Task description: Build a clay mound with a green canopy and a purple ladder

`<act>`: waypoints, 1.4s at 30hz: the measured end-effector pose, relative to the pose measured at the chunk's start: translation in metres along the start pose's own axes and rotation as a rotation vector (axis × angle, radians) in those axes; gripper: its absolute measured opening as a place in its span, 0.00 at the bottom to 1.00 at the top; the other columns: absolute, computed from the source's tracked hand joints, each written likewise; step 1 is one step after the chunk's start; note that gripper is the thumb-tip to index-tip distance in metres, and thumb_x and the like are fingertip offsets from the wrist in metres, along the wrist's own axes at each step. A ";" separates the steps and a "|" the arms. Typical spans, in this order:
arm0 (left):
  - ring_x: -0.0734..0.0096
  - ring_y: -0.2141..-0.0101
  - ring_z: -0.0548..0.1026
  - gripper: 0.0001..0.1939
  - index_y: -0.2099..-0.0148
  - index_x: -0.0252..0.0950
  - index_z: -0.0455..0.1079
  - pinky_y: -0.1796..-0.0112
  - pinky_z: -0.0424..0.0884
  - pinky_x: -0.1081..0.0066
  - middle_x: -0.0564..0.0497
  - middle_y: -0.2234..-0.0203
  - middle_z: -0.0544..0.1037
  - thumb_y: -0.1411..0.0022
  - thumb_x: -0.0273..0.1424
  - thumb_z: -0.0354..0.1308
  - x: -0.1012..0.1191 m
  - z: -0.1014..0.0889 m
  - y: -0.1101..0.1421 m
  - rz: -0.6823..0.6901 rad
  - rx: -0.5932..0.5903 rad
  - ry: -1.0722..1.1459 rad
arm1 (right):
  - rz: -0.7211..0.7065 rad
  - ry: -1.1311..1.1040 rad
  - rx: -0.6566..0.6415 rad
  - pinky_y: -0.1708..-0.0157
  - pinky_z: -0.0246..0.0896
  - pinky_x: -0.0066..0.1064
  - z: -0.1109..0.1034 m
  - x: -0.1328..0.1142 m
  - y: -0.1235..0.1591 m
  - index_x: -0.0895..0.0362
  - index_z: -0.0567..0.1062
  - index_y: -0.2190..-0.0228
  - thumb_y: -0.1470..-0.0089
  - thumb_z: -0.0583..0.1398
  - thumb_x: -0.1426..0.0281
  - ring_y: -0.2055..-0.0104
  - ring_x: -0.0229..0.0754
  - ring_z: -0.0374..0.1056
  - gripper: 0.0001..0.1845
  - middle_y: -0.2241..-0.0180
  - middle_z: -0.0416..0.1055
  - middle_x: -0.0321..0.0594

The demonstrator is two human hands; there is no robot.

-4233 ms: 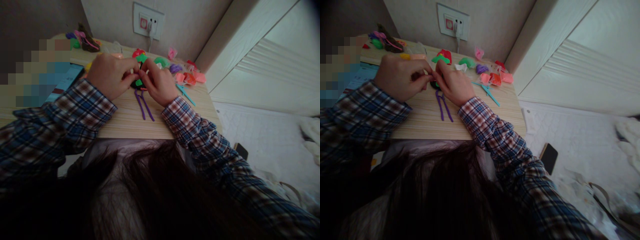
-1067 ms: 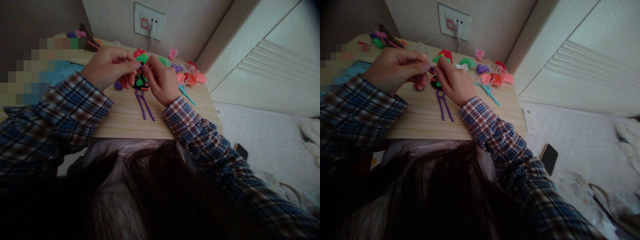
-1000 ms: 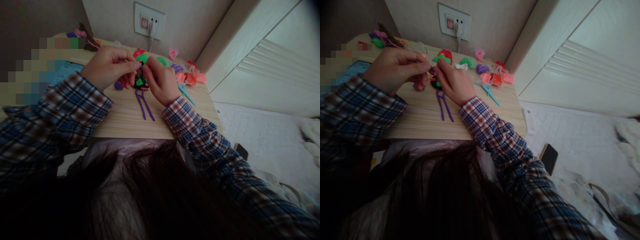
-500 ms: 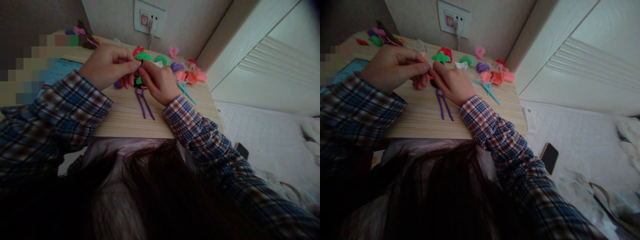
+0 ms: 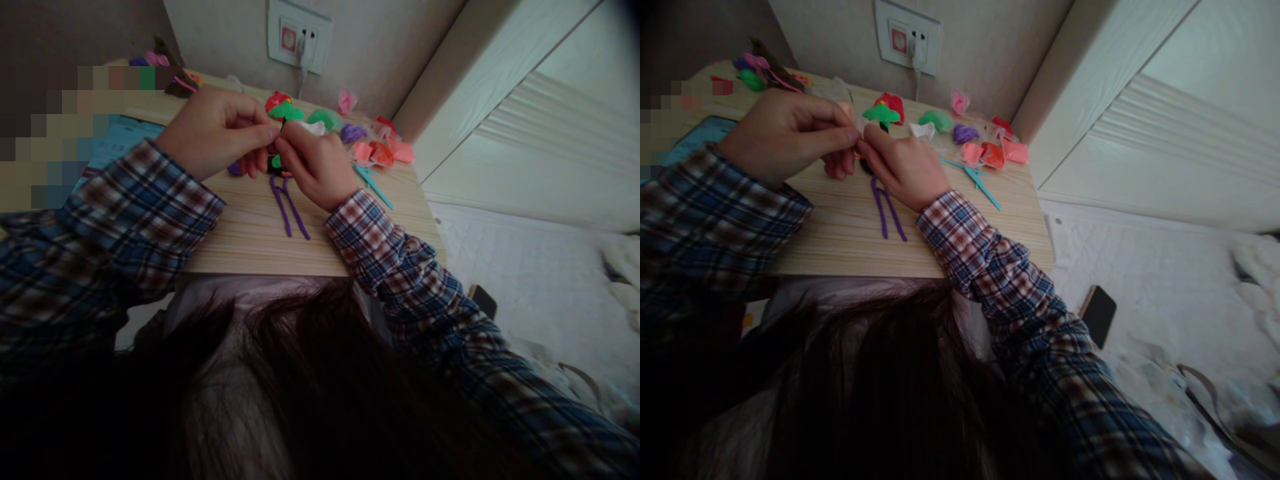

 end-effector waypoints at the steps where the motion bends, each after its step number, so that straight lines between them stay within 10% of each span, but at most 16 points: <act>1: 0.81 0.84 0.67 0.21 0.74 0.32 0.65 0.81 0.62 0.77 0.53 0.83 0.69 0.42 0.46 0.55 0.000 0.000 0.000 0.001 -0.004 -0.007 | 0.001 0.002 0.001 0.69 0.53 0.29 0.000 0.000 0.000 0.55 0.65 0.67 0.37 0.42 0.64 0.71 0.38 0.64 0.16 0.74 0.66 0.36; 21: 0.74 0.83 0.69 0.10 0.75 0.35 0.64 0.79 0.65 0.71 0.51 0.82 0.69 0.40 0.26 0.51 0.000 0.002 0.001 -0.016 -0.012 -0.095 | -0.019 0.019 -0.008 0.70 0.52 0.30 0.003 0.000 0.000 0.55 0.66 0.69 0.37 0.44 0.64 0.72 0.37 0.64 0.15 0.74 0.67 0.37; 31: 0.73 0.82 0.68 0.15 0.75 0.37 0.63 0.78 0.65 0.71 0.50 0.82 0.69 0.42 0.41 0.55 -0.002 0.002 0.001 -0.018 -0.025 -0.081 | 0.003 -0.025 -0.008 0.69 0.54 0.30 0.005 0.004 -0.001 0.54 0.66 0.69 0.38 0.45 0.61 0.70 0.38 0.65 0.15 0.73 0.68 0.37; 42: 0.72 0.82 0.69 0.12 0.75 0.36 0.64 0.79 0.65 0.71 0.50 0.82 0.69 0.41 0.36 0.53 -0.003 0.002 0.000 0.006 -0.030 -0.088 | -0.020 0.032 -0.007 0.70 0.53 0.30 0.004 0.001 -0.001 0.55 0.67 0.68 0.37 0.43 0.62 0.70 0.38 0.65 0.17 0.72 0.69 0.39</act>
Point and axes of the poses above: each hand's wrist, its own y-axis away from the middle knuckle, its own z-axis out of the palm, x = y × z, the point moved 7 cm from there along -y, towards the middle knuckle
